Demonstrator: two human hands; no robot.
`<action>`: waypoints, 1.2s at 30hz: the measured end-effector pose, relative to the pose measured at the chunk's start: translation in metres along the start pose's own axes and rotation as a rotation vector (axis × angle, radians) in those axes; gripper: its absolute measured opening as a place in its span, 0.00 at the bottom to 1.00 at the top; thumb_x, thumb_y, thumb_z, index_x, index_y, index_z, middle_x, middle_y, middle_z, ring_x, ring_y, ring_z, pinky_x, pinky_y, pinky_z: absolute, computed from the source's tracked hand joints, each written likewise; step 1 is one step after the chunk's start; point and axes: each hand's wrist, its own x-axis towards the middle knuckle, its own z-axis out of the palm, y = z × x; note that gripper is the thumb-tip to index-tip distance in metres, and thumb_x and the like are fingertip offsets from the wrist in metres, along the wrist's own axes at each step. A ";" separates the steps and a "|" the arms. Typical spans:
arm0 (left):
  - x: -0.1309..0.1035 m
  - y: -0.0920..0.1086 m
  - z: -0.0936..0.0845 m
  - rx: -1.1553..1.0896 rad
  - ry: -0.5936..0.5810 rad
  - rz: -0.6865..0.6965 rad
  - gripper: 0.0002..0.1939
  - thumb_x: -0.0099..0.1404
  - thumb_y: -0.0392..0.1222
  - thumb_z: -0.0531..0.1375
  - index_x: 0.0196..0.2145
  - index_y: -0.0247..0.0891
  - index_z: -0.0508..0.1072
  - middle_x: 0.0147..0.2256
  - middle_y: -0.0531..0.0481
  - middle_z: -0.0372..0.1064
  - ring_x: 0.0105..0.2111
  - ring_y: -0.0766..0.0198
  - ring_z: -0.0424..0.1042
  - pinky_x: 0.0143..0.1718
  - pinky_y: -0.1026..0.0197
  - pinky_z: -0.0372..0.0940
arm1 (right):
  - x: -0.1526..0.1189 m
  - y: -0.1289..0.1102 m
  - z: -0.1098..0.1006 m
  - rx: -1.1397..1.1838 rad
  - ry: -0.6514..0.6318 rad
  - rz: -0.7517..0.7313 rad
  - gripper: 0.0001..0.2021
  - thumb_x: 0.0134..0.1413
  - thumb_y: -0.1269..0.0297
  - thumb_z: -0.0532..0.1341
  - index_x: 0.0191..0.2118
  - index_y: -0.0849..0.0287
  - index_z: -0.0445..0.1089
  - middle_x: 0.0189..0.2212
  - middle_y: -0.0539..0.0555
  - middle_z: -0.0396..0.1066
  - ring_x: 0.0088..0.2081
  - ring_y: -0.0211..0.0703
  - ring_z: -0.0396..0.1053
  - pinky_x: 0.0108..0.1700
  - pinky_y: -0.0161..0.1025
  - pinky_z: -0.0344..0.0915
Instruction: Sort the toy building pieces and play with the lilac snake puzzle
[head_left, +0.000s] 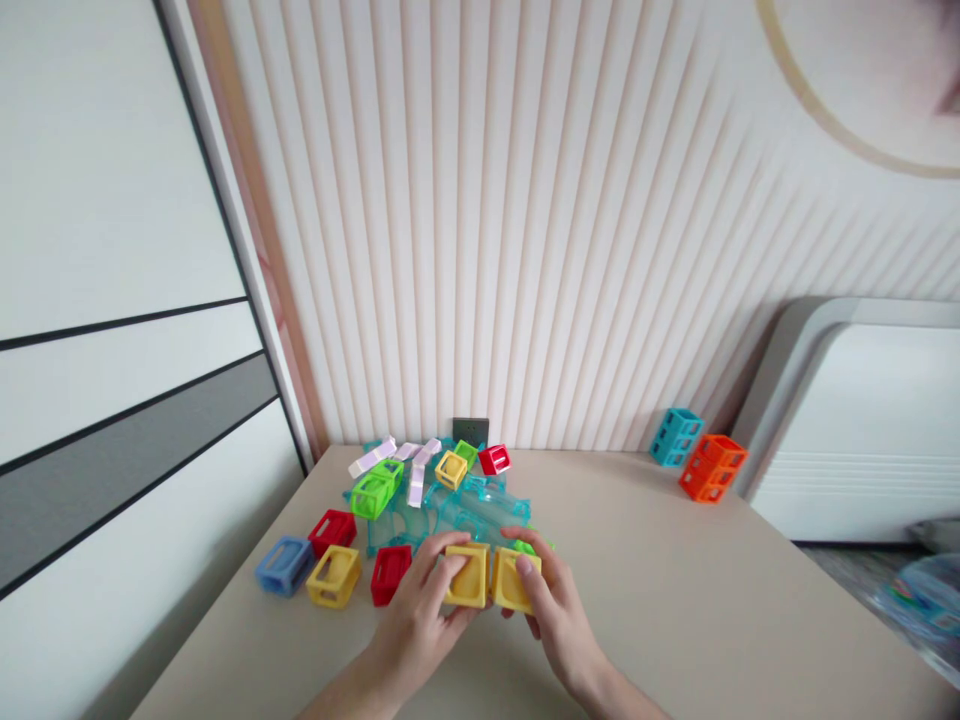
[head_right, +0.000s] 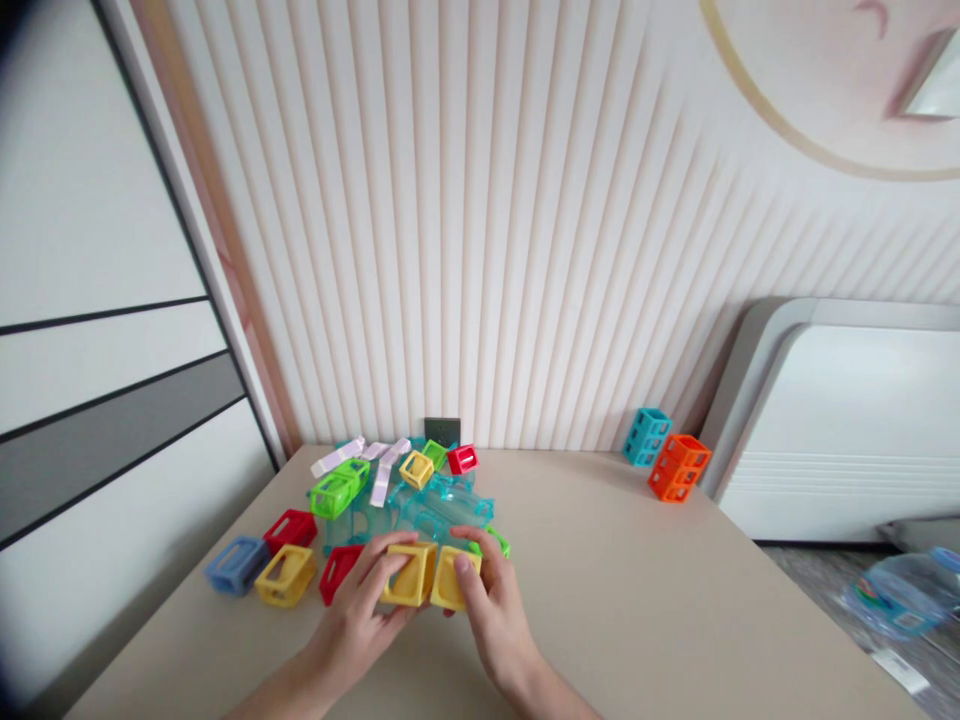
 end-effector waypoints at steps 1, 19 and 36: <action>-0.001 -0.001 0.000 0.004 -0.013 0.014 0.09 0.70 0.38 0.59 0.48 0.40 0.68 0.49 0.39 0.72 0.51 0.54 0.75 0.51 0.55 0.74 | 0.000 0.001 -0.001 -0.039 -0.011 -0.036 0.32 0.56 0.33 0.58 0.50 0.58 0.70 0.26 0.51 0.69 0.25 0.39 0.66 0.22 0.31 0.61; -0.007 -0.009 0.007 -0.041 0.108 -0.031 0.31 0.71 0.33 0.57 0.68 0.39 0.52 0.61 0.33 0.65 0.60 0.49 0.68 0.56 0.50 0.71 | -0.003 0.011 0.010 0.188 -0.259 0.055 0.34 0.61 0.35 0.55 0.57 0.61 0.66 0.33 0.56 0.74 0.25 0.40 0.72 0.26 0.35 0.65; -0.002 -0.006 0.002 0.041 0.134 -0.052 0.19 0.70 0.37 0.58 0.57 0.39 0.67 0.51 0.38 0.73 0.52 0.54 0.75 0.51 0.56 0.73 | -0.006 0.010 0.013 0.045 -0.203 -0.008 0.30 0.59 0.34 0.56 0.49 0.57 0.75 0.35 0.56 0.76 0.38 0.48 0.72 0.40 0.41 0.71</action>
